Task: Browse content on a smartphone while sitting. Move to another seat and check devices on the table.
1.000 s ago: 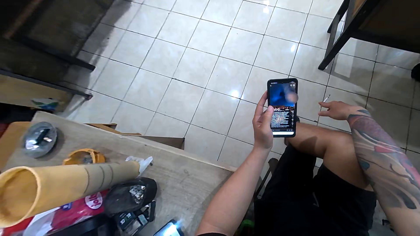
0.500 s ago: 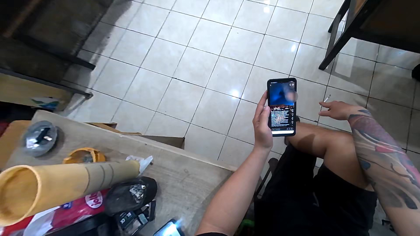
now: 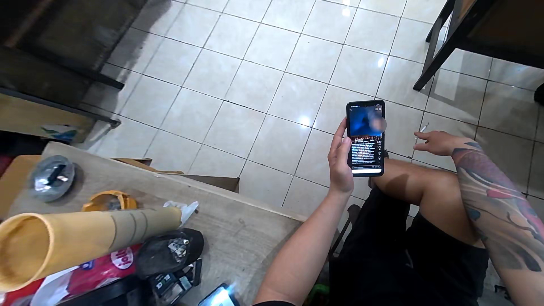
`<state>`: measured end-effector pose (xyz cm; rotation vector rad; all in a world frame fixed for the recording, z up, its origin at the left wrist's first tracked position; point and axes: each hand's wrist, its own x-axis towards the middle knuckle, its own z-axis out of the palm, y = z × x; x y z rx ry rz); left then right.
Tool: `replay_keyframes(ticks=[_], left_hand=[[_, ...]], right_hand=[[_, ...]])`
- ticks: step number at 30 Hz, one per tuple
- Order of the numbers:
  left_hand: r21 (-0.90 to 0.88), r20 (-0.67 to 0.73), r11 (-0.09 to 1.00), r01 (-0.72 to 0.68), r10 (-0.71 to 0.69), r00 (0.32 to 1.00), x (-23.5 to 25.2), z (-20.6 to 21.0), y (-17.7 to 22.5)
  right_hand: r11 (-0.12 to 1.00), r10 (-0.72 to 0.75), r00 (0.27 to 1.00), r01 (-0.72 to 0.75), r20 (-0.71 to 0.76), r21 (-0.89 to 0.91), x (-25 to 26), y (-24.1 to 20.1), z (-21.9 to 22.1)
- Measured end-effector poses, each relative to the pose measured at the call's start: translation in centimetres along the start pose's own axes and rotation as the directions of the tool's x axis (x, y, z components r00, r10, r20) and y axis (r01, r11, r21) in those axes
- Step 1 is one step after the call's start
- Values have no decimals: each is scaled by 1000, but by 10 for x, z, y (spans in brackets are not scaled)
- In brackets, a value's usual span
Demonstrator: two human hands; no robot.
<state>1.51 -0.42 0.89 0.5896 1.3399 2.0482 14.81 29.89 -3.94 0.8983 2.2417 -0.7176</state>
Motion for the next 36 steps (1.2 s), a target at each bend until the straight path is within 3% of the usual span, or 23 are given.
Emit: replay_keyframes(ticks=[36], left_hand=[[-6,12,1000,-21,21,1000,0,1,2]], right_hand=[[1000,-14,1000,15,-26,21,6,8,4]])
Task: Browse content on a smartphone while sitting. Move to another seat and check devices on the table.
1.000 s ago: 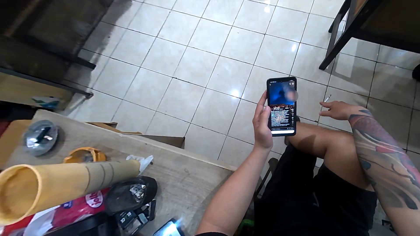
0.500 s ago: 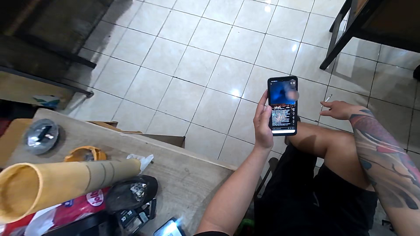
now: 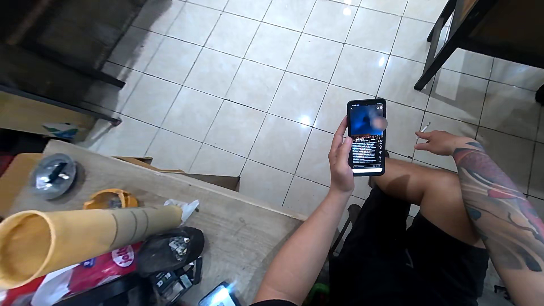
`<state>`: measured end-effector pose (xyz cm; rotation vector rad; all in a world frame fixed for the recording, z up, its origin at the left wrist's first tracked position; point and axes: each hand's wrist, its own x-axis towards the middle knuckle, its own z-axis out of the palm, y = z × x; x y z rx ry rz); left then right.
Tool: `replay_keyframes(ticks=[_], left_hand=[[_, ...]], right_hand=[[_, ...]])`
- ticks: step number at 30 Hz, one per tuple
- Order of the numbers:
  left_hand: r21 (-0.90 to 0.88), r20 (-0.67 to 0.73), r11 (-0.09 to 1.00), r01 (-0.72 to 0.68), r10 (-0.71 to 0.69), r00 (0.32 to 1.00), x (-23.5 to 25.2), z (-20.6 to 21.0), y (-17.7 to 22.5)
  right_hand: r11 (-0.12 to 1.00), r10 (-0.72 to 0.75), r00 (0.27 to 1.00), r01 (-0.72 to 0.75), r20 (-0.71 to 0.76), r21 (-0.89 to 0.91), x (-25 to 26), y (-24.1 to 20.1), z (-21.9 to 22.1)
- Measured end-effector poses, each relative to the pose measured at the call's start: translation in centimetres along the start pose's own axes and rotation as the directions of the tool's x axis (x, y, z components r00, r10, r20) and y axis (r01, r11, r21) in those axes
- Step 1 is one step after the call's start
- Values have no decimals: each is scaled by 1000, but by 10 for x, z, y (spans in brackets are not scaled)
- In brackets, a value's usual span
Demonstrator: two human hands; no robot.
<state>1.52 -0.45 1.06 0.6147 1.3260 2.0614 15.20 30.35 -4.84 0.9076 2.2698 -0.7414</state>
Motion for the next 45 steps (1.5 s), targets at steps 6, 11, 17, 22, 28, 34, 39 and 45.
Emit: replay_keyframes(ticks=[6,11,17,22,28,34,39,45], left_hand=[[-17,-4,1000,11,-11,1000,0,0,1],[-13,11,1000,2,-2,1000,0,-1,0],[-9,19,1000,-4,5,1000,0,-2,-1],[-12,26,1000,-7,8,1000,2,-1,0],[-15,23,1000,4,-3,1000,4,-5,-7],[-109,13,993,-34,35,999,13,-4,-11],[-154,19,987,-42,45,999,13,-1,-9],[-173,73,984,-47,61,995,12,-1,-11]], right_hand=[[1000,15,1000,-15,14,6,-4,-5,-3],[1000,22,1000,-22,15,4,-4,-6,-3],[1000,19,1000,-19,21,8,-4,-5,-3],[1000,22,1000,-22,23,4,-4,-5,-5],[1000,9,1000,-9,1,16,1,0,0],[1000,16,1000,-16,20,24,11,10,7],[1000,-1,1000,0,13,23,5,8,3],[1000,16,999,-17,33,23,5,5,1]])
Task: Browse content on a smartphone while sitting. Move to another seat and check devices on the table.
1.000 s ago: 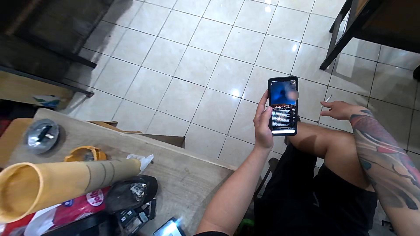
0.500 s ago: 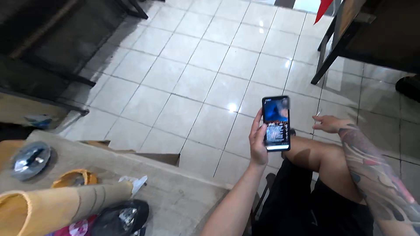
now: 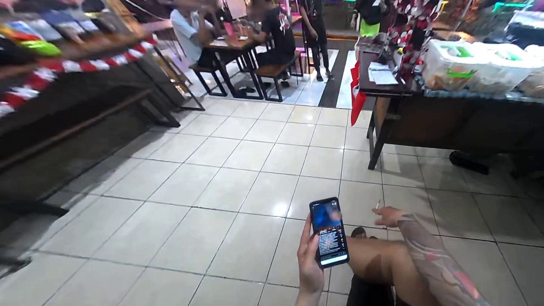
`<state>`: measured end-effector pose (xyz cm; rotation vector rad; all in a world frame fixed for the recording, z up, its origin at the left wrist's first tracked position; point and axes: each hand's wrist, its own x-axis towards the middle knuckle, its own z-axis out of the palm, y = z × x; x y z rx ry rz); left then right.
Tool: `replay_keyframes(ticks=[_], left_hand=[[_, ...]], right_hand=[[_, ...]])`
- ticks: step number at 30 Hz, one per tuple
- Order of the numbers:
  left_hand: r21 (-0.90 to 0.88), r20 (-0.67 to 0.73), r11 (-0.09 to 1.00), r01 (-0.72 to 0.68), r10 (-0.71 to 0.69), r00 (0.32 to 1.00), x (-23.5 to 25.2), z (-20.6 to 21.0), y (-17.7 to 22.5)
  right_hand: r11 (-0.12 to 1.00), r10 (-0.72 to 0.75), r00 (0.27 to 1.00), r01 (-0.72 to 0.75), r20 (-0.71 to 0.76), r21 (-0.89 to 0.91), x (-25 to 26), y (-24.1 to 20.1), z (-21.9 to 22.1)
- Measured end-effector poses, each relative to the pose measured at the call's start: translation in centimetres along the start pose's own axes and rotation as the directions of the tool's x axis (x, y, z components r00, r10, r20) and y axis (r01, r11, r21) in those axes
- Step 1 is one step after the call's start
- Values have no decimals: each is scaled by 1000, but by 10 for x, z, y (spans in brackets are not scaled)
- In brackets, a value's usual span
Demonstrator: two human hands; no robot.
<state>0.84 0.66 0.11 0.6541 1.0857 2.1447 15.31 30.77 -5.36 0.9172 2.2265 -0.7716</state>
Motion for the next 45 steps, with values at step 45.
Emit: replay_keyframes(ticks=[45], left_hand=[[-3,-29,1000,15,-15,999,0,2,3]], right_hand=[[998,-39,999,39,0,-57,-6,-9,-3]])
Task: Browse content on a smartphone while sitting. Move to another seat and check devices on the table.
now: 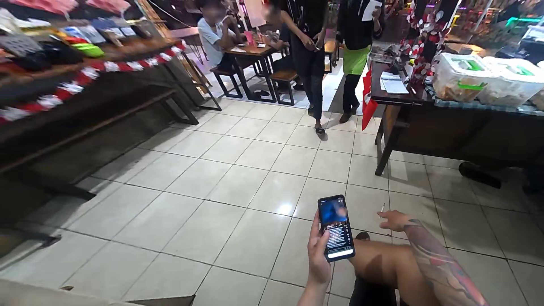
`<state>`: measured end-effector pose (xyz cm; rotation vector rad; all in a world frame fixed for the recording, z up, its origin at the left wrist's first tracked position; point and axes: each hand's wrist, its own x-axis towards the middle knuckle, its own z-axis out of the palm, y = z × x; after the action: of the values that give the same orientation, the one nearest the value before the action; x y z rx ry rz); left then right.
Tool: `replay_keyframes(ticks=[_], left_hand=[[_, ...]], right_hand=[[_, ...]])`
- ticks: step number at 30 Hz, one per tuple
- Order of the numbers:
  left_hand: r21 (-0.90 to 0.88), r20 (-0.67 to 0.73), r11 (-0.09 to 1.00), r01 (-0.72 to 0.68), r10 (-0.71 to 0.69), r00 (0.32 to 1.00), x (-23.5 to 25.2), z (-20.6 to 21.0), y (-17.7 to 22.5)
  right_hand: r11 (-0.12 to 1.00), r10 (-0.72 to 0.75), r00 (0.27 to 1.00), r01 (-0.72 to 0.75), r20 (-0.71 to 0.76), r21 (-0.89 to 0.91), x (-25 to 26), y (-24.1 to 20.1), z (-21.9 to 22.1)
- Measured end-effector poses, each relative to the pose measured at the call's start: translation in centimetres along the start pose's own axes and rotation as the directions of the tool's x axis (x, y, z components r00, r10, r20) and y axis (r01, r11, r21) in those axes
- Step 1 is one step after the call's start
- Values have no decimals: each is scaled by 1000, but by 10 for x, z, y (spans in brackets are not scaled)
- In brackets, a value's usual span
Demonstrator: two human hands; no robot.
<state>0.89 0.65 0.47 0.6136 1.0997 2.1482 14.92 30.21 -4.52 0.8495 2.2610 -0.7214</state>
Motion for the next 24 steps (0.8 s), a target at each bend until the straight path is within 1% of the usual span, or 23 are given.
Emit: replay_keyframes(ticks=[7,10,14,16,19,24], left_hand=[[29,-18,1000,-1,2,1000,1,-2,-1],[40,-14,998,-40,41,999,5,-4,0],[65,-65,991,-113,117,991,4,-9,7],[93,-108,985,-148,158,982,4,-10,16],[154,-182,973,-172,199,963,-3,-10,39],[274,-297,937,-215,296,908,-55,-27,84]], right_hand=[[1000,-16,1000,16,-19,-12,1,1,0],[999,-36,998,36,-59,-6,1,-1,0],[995,-103,990,103,-100,-7,1,-11,1],[992,-126,985,127,-118,-2,-3,-18,0],[988,-153,979,150,-137,-32,-7,-24,0],[980,-195,973,189,-120,-63,-4,-23,2]])
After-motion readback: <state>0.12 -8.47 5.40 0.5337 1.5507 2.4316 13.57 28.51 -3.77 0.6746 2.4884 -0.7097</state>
